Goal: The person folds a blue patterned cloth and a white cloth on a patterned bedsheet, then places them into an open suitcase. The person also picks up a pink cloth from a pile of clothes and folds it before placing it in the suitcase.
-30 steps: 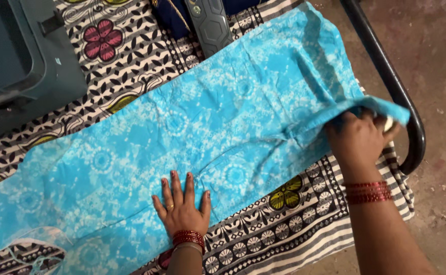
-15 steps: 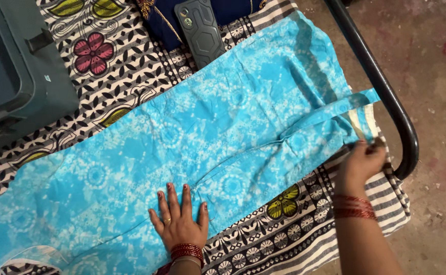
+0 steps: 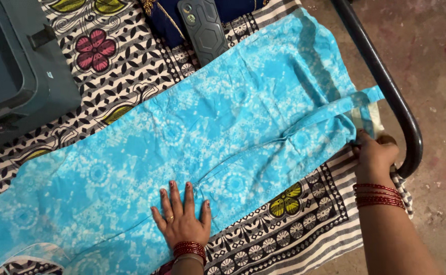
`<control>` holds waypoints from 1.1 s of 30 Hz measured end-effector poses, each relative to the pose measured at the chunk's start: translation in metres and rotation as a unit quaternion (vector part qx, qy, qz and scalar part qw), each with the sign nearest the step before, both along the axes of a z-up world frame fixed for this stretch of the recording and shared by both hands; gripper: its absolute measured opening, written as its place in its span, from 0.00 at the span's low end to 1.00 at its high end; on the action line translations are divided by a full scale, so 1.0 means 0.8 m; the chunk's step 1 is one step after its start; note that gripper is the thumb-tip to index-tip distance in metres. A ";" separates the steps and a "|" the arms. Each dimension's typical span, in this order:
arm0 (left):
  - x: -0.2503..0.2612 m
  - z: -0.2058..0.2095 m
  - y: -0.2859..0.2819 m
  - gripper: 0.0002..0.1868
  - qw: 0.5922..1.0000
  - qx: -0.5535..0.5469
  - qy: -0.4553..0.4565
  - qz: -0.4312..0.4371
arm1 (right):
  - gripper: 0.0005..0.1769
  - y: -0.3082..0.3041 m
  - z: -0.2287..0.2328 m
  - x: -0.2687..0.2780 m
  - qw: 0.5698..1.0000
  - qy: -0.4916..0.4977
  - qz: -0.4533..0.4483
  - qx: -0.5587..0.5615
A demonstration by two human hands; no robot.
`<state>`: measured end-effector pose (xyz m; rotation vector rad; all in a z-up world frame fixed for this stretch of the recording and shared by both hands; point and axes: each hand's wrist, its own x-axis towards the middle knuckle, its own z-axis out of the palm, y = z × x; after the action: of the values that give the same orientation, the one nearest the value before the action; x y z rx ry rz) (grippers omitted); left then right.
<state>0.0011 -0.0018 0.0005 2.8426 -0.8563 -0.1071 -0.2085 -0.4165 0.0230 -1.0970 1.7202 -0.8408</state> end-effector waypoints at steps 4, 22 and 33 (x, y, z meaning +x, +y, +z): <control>-0.002 0.007 -0.002 0.35 1.000 0.002 -0.001 0.005 | 0.14 0.005 0.024 0.035 0.990 -0.047 -0.091 -0.092; -0.001 0.008 -0.001 0.34 1.000 0.010 0.004 0.002 | 0.25 0.050 0.072 0.088 0.955 -0.220 -0.190 0.065; -0.002 0.008 -0.001 0.34 1.000 0.002 -0.005 0.000 | 0.28 0.082 0.041 0.068 0.923 0.140 0.107 -0.342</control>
<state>-0.0004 -0.0025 0.0065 2.8499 -0.8576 -0.0958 -0.1538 -0.3505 0.0559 -1.9148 1.5101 -1.2327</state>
